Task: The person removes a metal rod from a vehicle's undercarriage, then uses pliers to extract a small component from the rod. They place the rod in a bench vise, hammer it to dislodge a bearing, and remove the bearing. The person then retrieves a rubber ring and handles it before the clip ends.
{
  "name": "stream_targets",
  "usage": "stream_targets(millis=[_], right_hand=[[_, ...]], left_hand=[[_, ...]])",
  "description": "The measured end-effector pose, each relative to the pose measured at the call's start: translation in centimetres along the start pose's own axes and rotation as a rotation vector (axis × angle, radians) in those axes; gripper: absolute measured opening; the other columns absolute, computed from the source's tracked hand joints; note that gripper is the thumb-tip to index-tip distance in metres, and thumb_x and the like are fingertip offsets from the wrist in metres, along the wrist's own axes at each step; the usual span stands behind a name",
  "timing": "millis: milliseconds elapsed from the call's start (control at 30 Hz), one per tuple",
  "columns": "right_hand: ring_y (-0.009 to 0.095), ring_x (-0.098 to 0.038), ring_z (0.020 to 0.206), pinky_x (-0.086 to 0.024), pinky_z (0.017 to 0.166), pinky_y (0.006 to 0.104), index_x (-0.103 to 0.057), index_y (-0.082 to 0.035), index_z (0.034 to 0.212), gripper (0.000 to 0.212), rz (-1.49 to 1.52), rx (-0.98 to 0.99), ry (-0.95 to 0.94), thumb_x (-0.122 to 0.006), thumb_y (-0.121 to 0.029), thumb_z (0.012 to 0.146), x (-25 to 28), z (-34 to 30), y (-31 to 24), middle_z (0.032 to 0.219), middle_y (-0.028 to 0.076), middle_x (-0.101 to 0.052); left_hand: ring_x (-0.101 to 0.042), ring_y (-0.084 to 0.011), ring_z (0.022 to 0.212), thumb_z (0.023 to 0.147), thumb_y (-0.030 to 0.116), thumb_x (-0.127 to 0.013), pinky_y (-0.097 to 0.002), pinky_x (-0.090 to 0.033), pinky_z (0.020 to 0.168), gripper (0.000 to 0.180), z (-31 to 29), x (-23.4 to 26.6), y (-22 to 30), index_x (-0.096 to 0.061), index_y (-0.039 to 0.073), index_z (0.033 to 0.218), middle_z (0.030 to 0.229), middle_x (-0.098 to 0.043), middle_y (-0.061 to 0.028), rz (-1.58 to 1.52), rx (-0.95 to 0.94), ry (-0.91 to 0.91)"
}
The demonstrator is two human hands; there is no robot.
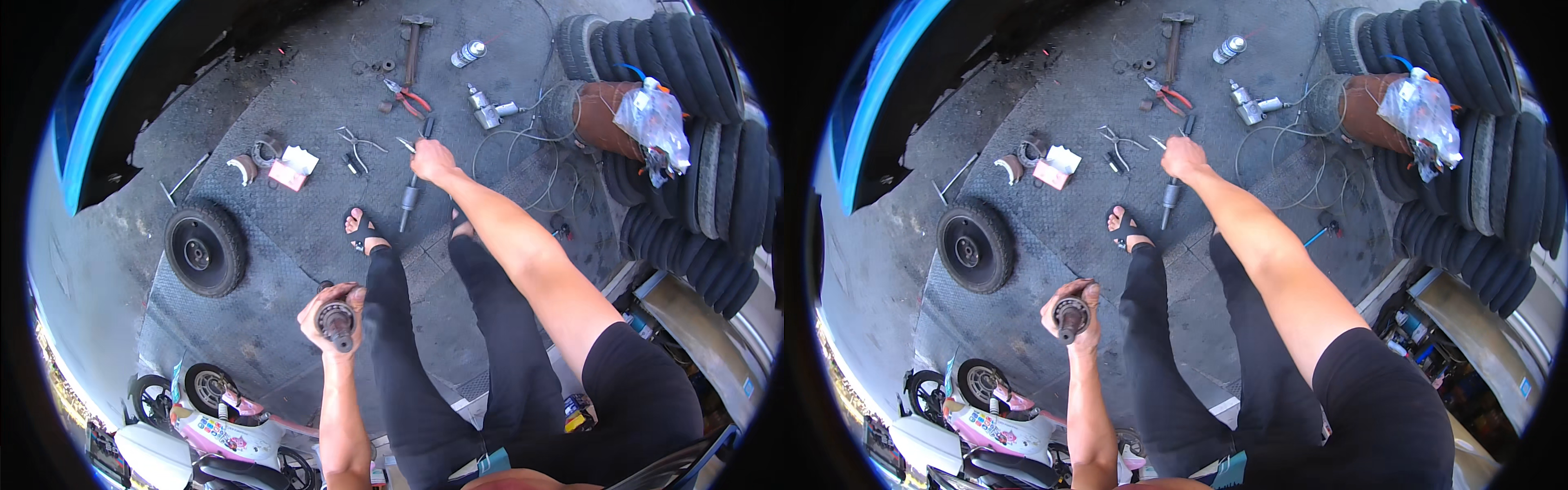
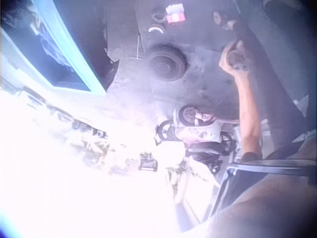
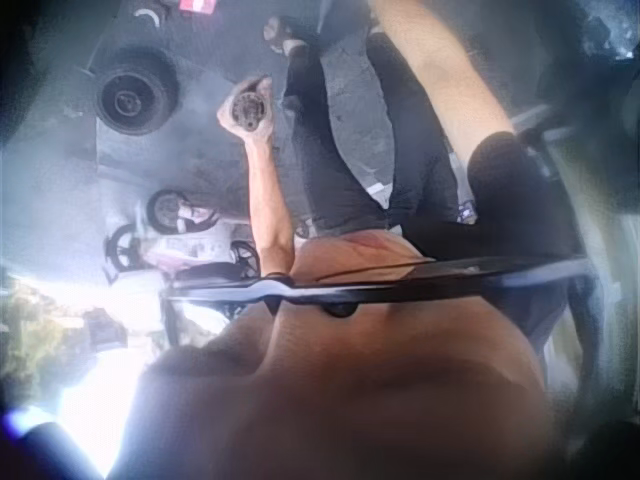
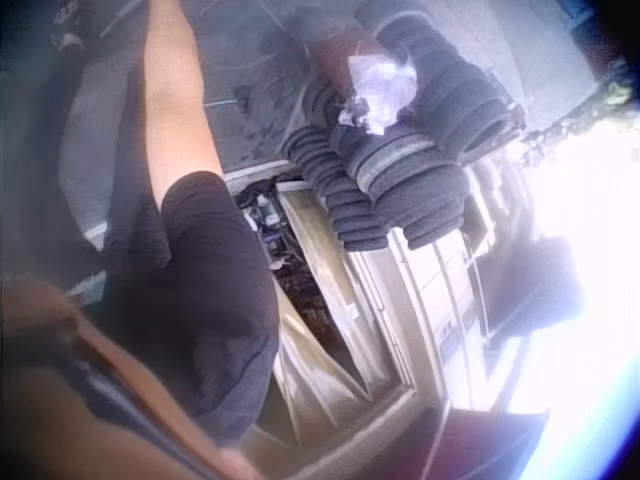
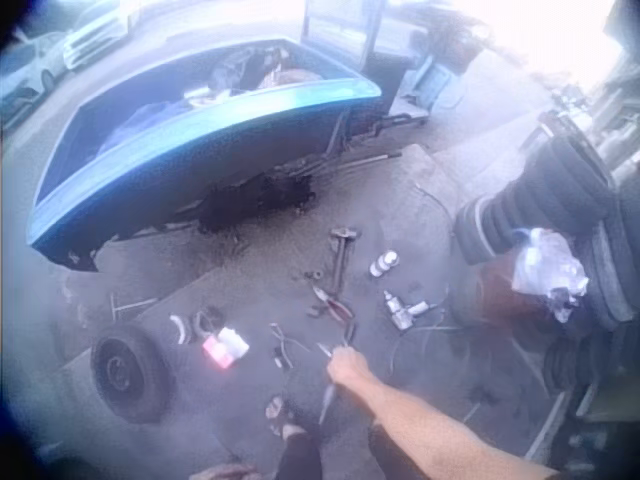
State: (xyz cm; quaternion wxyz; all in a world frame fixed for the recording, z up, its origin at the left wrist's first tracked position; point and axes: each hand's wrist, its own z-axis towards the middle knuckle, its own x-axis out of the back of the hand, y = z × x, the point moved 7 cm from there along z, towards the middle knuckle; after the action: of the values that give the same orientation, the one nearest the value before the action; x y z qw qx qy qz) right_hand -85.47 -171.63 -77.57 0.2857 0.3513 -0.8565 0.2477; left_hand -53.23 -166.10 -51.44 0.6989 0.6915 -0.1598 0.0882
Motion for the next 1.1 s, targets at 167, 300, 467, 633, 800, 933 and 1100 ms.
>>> stream_targets(millis=[167, 300, 467, 633, 800, 933, 1100], right_hand=[[0.045, -0.072, 0.110, -0.058, 0.096, 0.0531, -0.073, 0.001, 0.115, 0.032, 0.005, 0.067, -0.036, -0.066, -0.023, 0.094, -6.5, 13.3, -0.4, 0.116, 0.027, -0.074], [0.047, -0.070, 0.110, -0.055, 0.094, 0.0554, -0.070, 0.002, 0.112, 0.037, 0.100, 0.308, -0.116, -0.070, -0.031, 0.095, -10.4, 20.1, -0.9, 0.114, 0.030, -0.072], [0.044, -0.061, 0.111, -0.050, 0.098, 0.0550, -0.062, 0.000, 0.116, 0.039, 0.079, 0.307, 0.464, -0.075, -0.027, 0.091, -5.9, 25.8, 2.1, 0.113, 0.022, -0.063], [0.052, -0.061, 0.118, -0.049, 0.104, 0.0537, -0.051, 0.013, 0.124, 0.067, 0.354, -0.090, 0.569, -0.079, -0.038, 0.091, -0.2, 35.8, 6.4, 0.125, 0.037, -0.058], [0.041, -0.069, 0.121, -0.054, 0.105, 0.0473, -0.065, 0.011, 0.115, 0.052, 0.180, -0.080, 0.308, -0.076, -0.031, 0.086, 3.1, 42.8, 5.7, 0.123, 0.032, -0.070], [0.023, -0.067, 0.062, -0.055, 0.057, 0.0395, -0.072, 0.000, 0.082, 0.025, 0.641, -0.217, 0.157, -0.069, -0.025, 0.086, 8.7, 39.5, 7.6, 0.075, 0.013, -0.070], [0.015, -0.057, 0.052, -0.046, 0.045, 0.0335, -0.065, -0.006, 0.085, 0.024, 0.950, -0.143, -0.130, -0.075, -0.027, 0.092, 16.3, 19.3, 9.8, 0.067, 0.004, -0.059]], left_hand=[[-0.073, -0.0223, 0.076, 0.087, 0.012, -0.089, -0.0366, -0.060, 0.078, 0.021, 3.3, -5.0, -8.6, -0.072, -0.001, 0.090, 0.085, -0.077, -0.0118, 0.093, 0.159, 0.205], [-0.066, -0.0223, 0.083, 0.094, 0.015, -0.083, -0.0322, -0.056, 0.072, 0.027, 2.5, -9.3, -12.4, -0.064, 0.001, 0.106, 0.101, -0.068, -0.0120, 0.114, 0.149, 0.301], [-0.070, -0.0258, 0.085, 0.087, 0.023, -0.091, -0.0423, -0.059, 0.081, 0.038, -0.2, -13.7, -15.8, -0.061, 0.005, 0.100, 0.091, -0.069, -0.0080, -0.266, 0.429, 0.564], [-0.067, -0.0228, 0.081, 0.088, 0.020, -0.090, -0.0387, -0.056, 0.076, 0.037, 1.1, -15.8, -15.8, -0.060, 0.005, 0.104, 0.094, -0.069, -0.0097, -0.201, 0.419, 0.491], [-0.071, -0.0226, 0.086, 0.090, 0.020, -0.088, -0.0369, -0.058, 0.078, 0.028, 5.1, -17.1, -14.6, -0.069, 0.001, 0.097, 0.093, -0.074, -0.0122, -0.030, 0.350, 0.294], [-0.075, -0.0244, 0.085, 0.086, 0.015, -0.090, -0.0407, -0.059, 0.087, 0.024, 7.6, -17.9, -11.6, -0.073, -0.001, 0.093, 0.088, -0.078, -0.0107, -0.064, 0.358, 0.250], [-0.076, -0.0238, 0.076, 0.085, 0.014, -0.092, -0.0372, -0.060, 0.080, 0.027, 12.4, -17.5, 0.0, -0.072, -0.001, 0.093, 0.085, -0.079, -0.0143, -0.080, 0.097, 0.090]])
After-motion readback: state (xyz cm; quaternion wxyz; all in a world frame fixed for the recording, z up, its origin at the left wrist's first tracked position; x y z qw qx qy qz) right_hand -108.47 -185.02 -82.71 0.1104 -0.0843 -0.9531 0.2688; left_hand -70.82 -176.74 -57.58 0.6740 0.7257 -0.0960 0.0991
